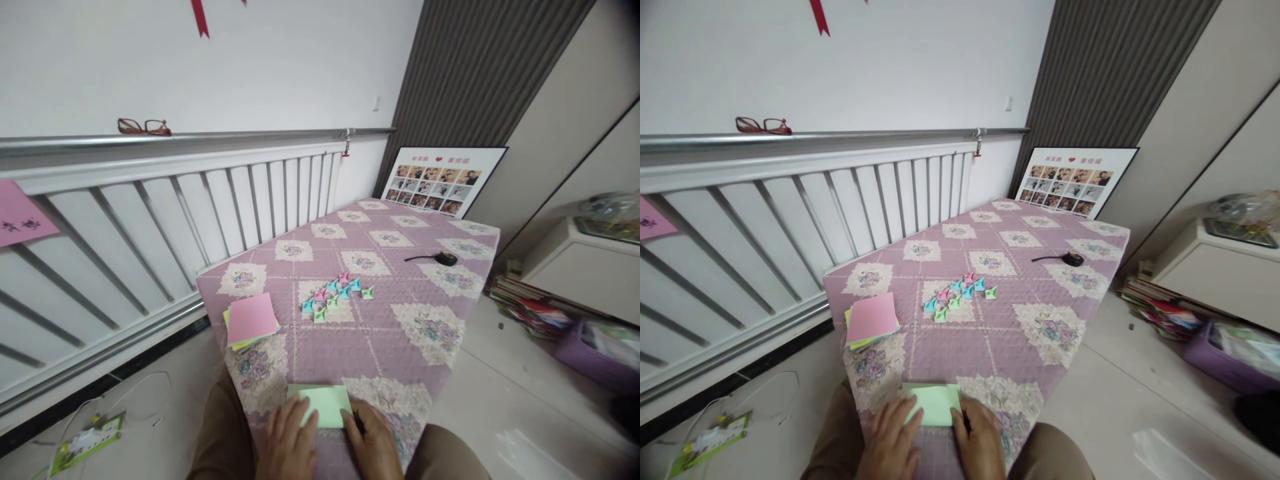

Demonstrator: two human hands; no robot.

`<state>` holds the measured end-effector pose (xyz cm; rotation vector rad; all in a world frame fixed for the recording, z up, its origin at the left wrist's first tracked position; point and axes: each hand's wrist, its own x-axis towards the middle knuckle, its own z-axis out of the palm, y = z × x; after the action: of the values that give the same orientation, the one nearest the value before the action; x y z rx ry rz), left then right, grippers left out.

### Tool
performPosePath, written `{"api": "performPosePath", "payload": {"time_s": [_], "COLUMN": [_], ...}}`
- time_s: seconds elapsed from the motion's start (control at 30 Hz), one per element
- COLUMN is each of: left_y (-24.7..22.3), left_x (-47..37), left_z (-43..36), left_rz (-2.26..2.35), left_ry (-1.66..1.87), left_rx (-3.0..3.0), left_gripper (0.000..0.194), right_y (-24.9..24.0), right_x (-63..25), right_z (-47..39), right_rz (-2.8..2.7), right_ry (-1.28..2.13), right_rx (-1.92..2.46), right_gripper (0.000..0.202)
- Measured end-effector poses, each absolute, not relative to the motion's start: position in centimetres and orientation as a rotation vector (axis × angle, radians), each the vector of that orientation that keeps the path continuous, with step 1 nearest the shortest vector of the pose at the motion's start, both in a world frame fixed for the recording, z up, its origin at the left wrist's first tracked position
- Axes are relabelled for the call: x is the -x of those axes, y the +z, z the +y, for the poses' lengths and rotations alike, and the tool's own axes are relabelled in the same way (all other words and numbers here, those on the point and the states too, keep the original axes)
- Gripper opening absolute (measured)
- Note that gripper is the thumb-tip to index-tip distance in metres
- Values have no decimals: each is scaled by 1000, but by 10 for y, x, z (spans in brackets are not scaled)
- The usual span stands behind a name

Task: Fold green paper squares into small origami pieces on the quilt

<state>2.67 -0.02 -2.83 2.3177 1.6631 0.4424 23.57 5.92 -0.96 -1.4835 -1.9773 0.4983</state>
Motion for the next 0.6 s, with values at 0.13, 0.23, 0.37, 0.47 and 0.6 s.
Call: {"api": "performPosePath", "payload": {"time_s": [0.13,0.23,0.37,0.47,0.6], "left_y": [-44,-48,-48,-48,-47], "left_x": [-53,-60,-52,-46,-44], "left_z": [2,9,11,9,9], "left_rz": [1626,1702,1635,1513,1417], "left_ry": [519,702,560,377,290], "left_rx": [-2693,-2922,-2963,-2862,-2705], "left_gripper": [48,43,55,71,80], "right_y": [-16,-25,-31,-30,-26], "right_x": [-237,-237,-236,-234,-232], "right_z": [60,60,60,59,60], "right_rz": [-1955,-1895,-1857,-1882,-1897], "right_ry": [492,433,380,359,334], "right_rx": [1523,1599,1672,1681,1715], "right_gripper": [24,39,49,49,47]}}
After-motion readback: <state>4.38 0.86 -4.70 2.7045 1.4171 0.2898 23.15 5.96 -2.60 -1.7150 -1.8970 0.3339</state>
